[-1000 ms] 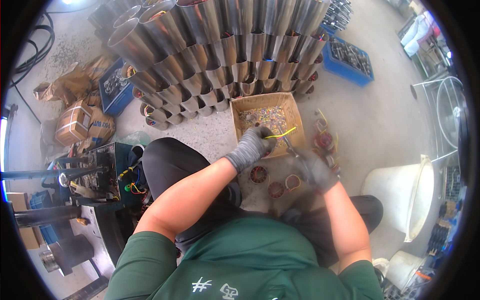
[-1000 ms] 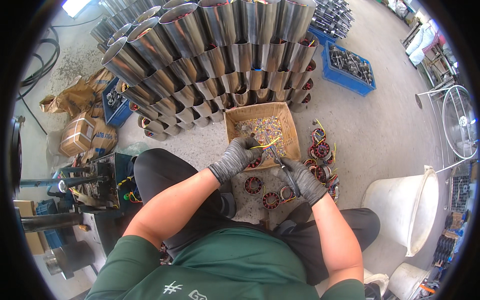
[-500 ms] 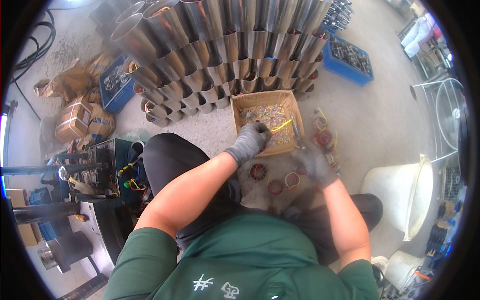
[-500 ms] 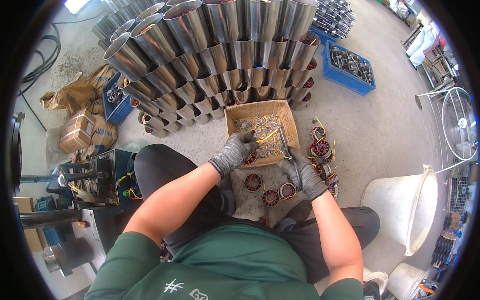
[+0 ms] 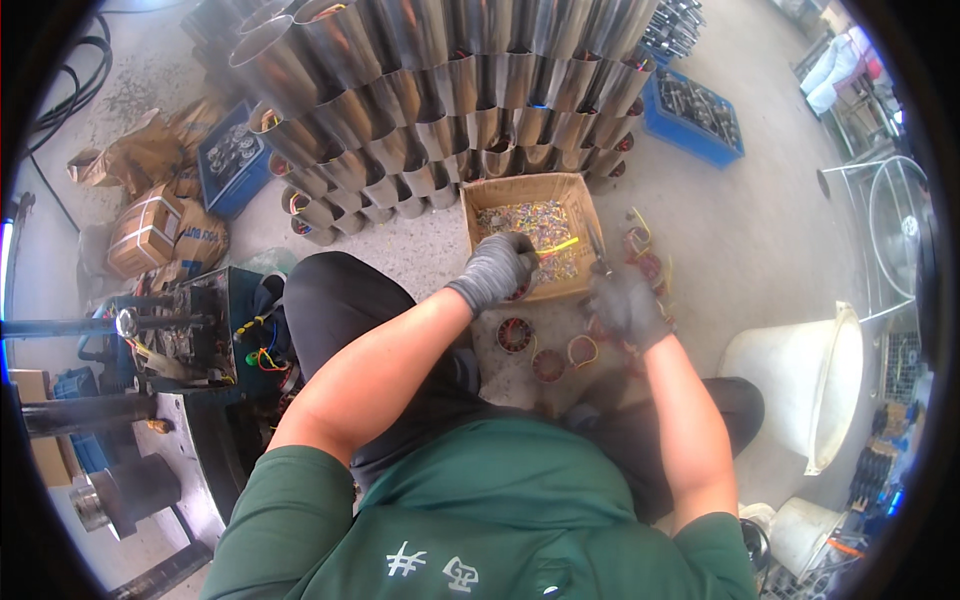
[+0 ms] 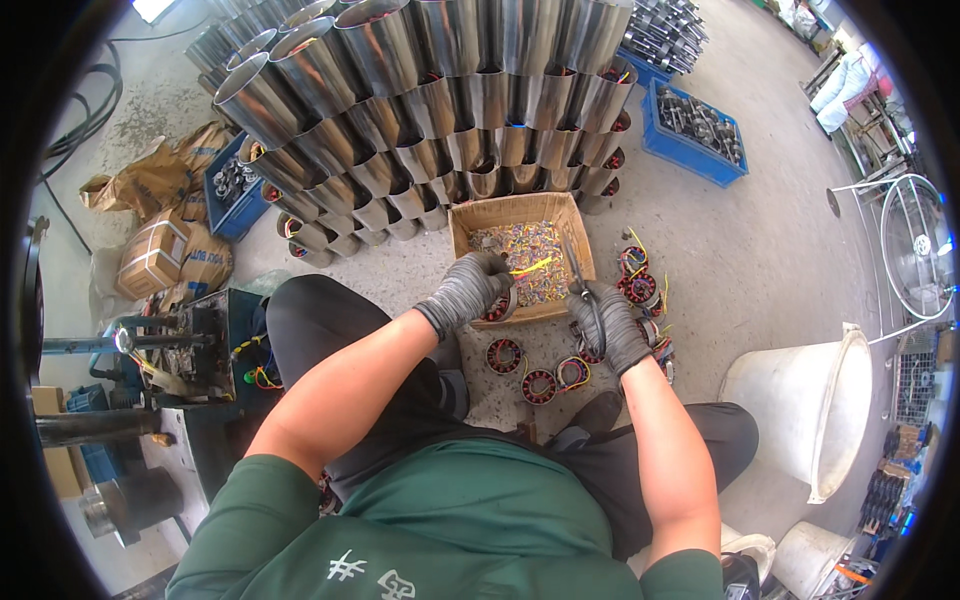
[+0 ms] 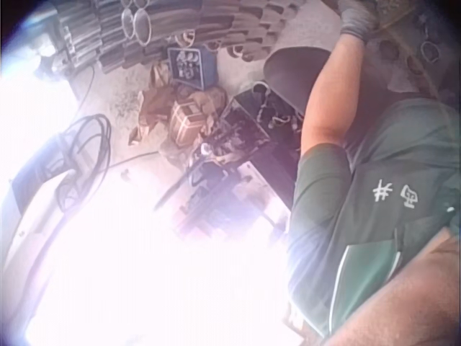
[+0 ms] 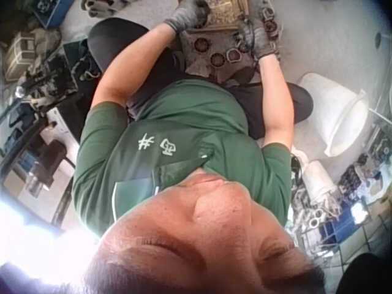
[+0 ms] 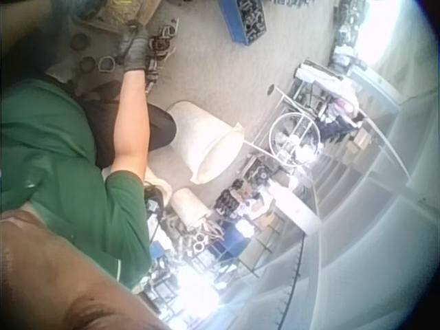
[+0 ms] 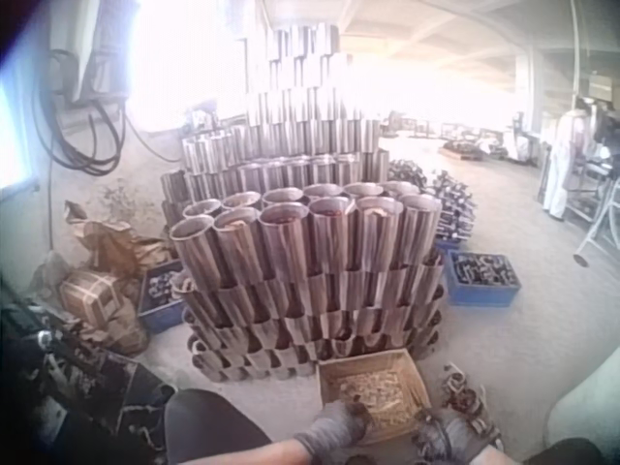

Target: Manually stripping and organizing copper wire coils into a storage bin.

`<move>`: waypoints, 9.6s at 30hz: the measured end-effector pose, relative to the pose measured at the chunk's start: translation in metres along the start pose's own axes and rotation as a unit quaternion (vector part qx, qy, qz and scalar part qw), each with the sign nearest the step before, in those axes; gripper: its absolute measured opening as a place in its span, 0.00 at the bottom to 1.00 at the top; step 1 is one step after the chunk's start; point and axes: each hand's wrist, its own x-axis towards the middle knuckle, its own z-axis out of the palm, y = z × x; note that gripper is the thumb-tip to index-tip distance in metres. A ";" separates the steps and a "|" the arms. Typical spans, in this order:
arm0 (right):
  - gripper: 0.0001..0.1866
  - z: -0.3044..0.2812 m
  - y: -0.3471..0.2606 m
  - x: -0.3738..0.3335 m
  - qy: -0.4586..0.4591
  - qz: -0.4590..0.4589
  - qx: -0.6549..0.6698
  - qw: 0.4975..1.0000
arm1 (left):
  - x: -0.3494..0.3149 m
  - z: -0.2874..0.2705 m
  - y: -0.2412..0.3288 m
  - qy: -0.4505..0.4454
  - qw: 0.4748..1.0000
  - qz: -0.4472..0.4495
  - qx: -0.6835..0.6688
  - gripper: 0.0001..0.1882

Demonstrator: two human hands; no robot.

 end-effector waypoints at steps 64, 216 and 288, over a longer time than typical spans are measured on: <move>0.13 -0.061 0.090 0.025 -0.136 -0.413 -0.651 0.622 | -0.168 -0.135 0.058 0.255 0.898 0.187 -0.307 0.10; 0.23 -0.055 -0.059 -0.085 0.026 -0.263 0.097 0.959 | -0.217 -0.204 0.046 0.346 0.892 0.185 -0.226 0.13; 0.18 -0.010 -0.053 -0.066 -0.052 -0.063 0.509 0.857 | -0.047 -0.004 0.115 -0.275 0.847 0.108 -0.442 0.29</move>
